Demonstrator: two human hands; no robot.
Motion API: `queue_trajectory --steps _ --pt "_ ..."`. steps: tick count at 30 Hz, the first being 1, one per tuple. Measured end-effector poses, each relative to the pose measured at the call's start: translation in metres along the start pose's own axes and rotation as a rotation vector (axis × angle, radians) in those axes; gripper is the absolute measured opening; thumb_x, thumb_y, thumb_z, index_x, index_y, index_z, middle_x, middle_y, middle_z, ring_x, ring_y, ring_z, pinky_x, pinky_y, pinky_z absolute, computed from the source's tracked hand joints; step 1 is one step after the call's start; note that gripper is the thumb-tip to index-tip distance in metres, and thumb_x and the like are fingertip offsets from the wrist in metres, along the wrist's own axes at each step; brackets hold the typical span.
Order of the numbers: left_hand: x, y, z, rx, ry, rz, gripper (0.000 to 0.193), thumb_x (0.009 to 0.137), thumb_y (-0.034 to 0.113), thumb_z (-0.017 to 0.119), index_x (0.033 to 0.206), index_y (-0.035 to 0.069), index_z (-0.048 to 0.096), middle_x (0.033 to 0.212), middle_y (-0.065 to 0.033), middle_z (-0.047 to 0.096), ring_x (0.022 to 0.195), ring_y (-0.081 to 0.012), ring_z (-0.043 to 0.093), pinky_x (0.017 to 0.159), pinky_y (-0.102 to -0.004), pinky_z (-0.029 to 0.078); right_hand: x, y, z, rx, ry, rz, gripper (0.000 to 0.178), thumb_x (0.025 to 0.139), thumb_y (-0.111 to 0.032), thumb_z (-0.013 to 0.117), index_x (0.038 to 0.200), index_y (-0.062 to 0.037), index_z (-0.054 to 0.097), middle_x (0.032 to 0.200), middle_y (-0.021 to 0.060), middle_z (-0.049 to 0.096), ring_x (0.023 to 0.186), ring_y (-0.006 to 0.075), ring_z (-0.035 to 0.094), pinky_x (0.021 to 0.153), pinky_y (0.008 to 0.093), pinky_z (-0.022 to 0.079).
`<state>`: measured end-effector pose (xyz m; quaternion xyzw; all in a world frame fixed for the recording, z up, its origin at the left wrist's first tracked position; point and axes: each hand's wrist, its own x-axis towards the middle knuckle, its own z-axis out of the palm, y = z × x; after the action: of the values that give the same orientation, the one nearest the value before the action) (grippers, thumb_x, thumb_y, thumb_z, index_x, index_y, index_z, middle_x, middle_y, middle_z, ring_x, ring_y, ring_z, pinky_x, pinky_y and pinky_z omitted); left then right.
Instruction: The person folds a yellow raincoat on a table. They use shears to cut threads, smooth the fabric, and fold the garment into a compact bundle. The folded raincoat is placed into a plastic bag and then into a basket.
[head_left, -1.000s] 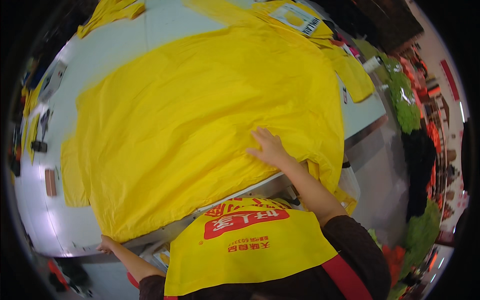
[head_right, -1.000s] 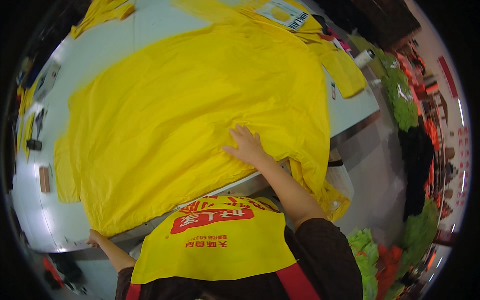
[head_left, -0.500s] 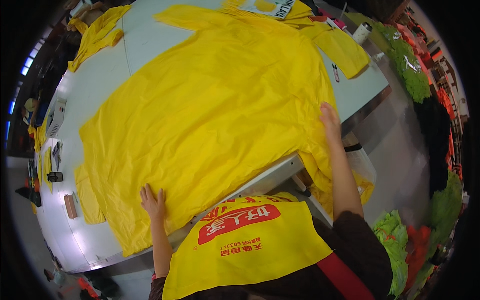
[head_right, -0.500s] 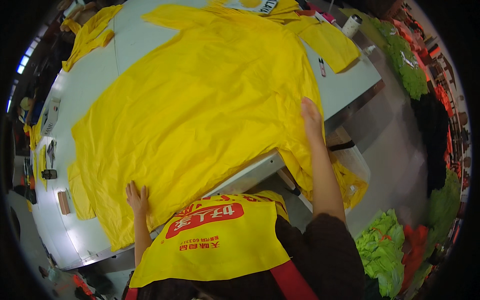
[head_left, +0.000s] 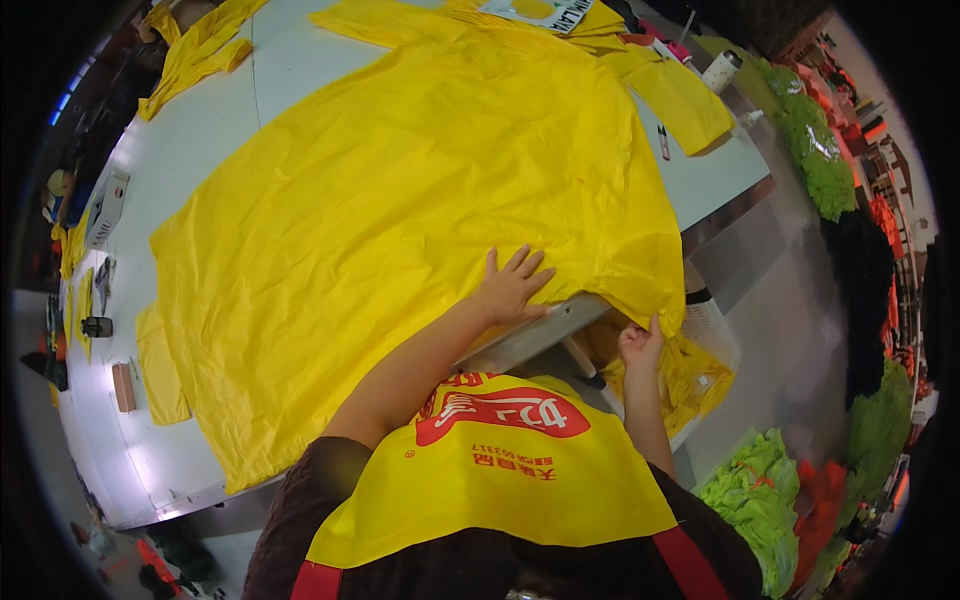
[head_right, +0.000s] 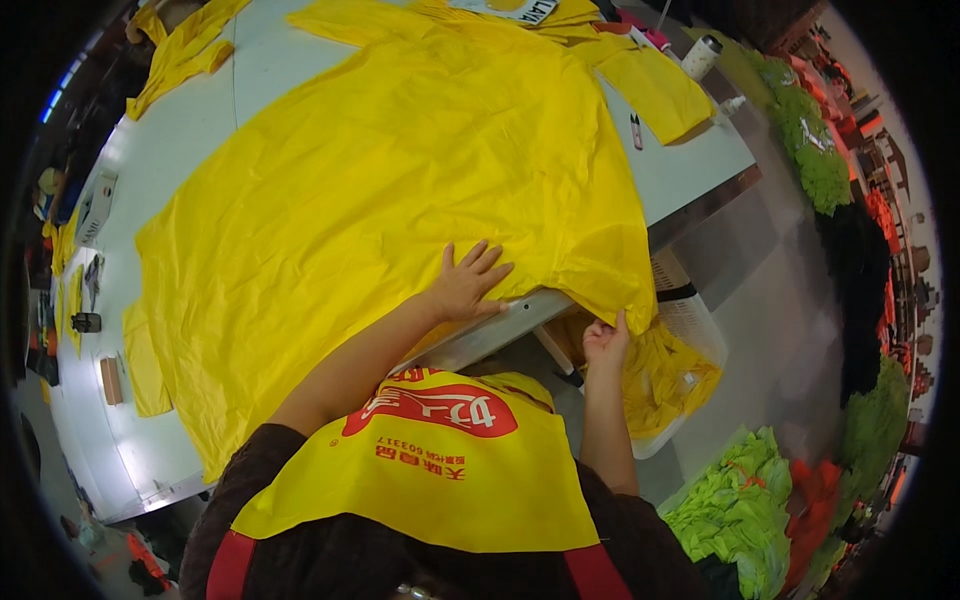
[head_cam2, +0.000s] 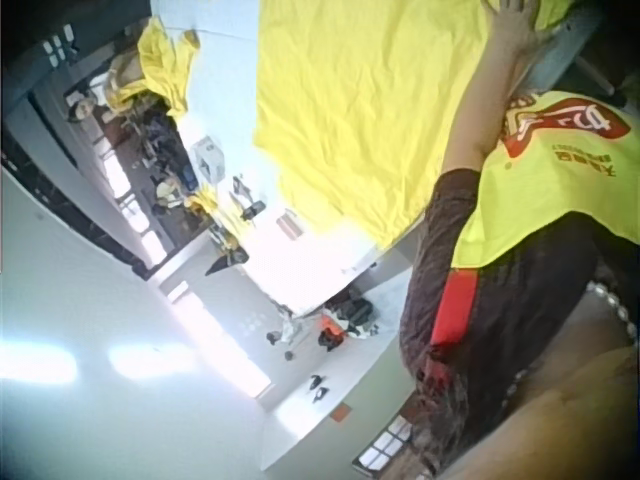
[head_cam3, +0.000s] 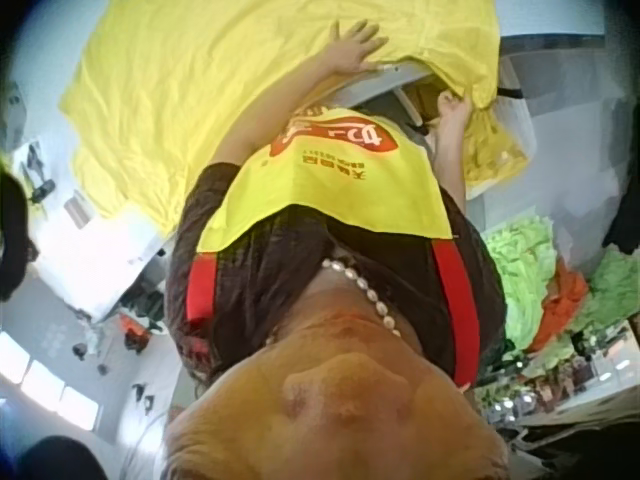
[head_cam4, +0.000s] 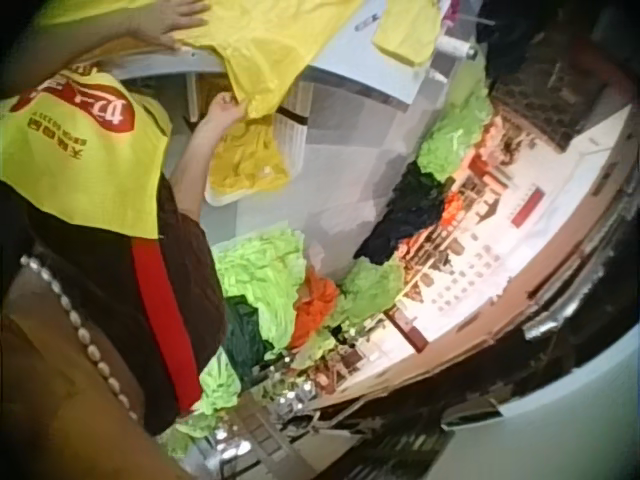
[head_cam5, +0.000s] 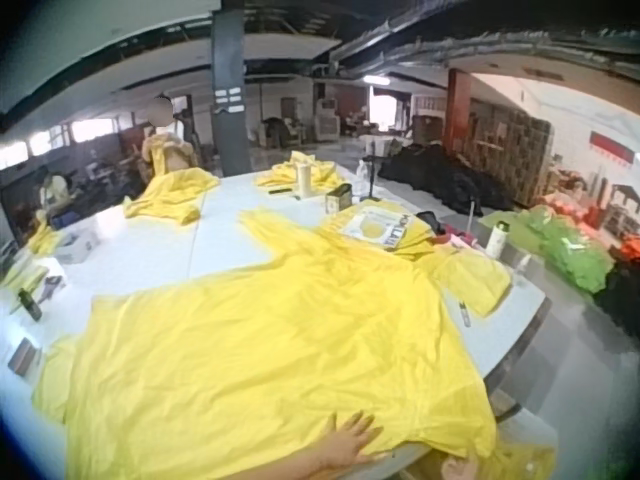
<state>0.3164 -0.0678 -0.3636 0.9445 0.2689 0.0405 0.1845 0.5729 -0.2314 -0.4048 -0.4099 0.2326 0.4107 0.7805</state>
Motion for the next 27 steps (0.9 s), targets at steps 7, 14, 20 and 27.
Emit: queue_trajectory --steps 7,14,20,27 --pt "-0.004 -0.009 0.006 -0.029 -0.047 0.040 0.078 0.075 0.068 0.045 0.136 0.020 0.036 0.145 -0.0130 0.023 0.136 -0.0309 0.013 0.098 -0.0684 0.007 -0.107 -0.092 0.134 -1.172 -0.089 -1.362 0.014 0.078 -0.006 0.066 0.091 -0.0018 0.060 0.083 0.0033 0.059 0.062 0.0082 0.052 0.053 0.0215 0.042" --pt "0.003 -0.009 0.062 0.059 0.057 0.022 0.061 0.082 0.052 0.050 0.129 0.014 0.043 0.134 -0.0182 0.039 0.118 -0.0349 0.042 0.094 -0.0542 0.033 -0.212 0.006 0.218 -1.161 -1.580 -2.000 0.022 0.073 0.004 0.055 0.094 -0.0014 0.061 0.107 0.0137 0.060 0.091 0.0294 0.061 0.080 0.0403 0.049" --pt "-0.113 0.007 0.009 -0.430 0.286 0.161 0.024 0.087 0.014 0.054 0.106 0.000 0.057 0.114 -0.0175 0.054 0.101 -0.0323 0.054 0.089 -0.0400 0.043 -0.130 0.102 0.164 -1.559 -2.008 -1.276 0.038 0.073 -0.013 0.066 0.109 -0.0045 0.056 0.115 0.0156 0.055 0.099 0.0311 0.055 0.083 0.0368 0.046" --pt "-0.305 -0.048 0.012 -0.888 0.769 -1.098 0.028 0.087 0.017 0.057 0.110 0.001 0.056 0.102 -0.0121 0.060 0.082 -0.0187 0.061 0.074 -0.0292 0.049 -0.051 0.104 0.138 -2.133 -1.094 -1.243 0.050 0.071 -0.017 0.070 0.115 -0.0053 0.048 0.103 0.0151 0.052 0.097 0.0336 0.050 0.080 0.0397 0.044"
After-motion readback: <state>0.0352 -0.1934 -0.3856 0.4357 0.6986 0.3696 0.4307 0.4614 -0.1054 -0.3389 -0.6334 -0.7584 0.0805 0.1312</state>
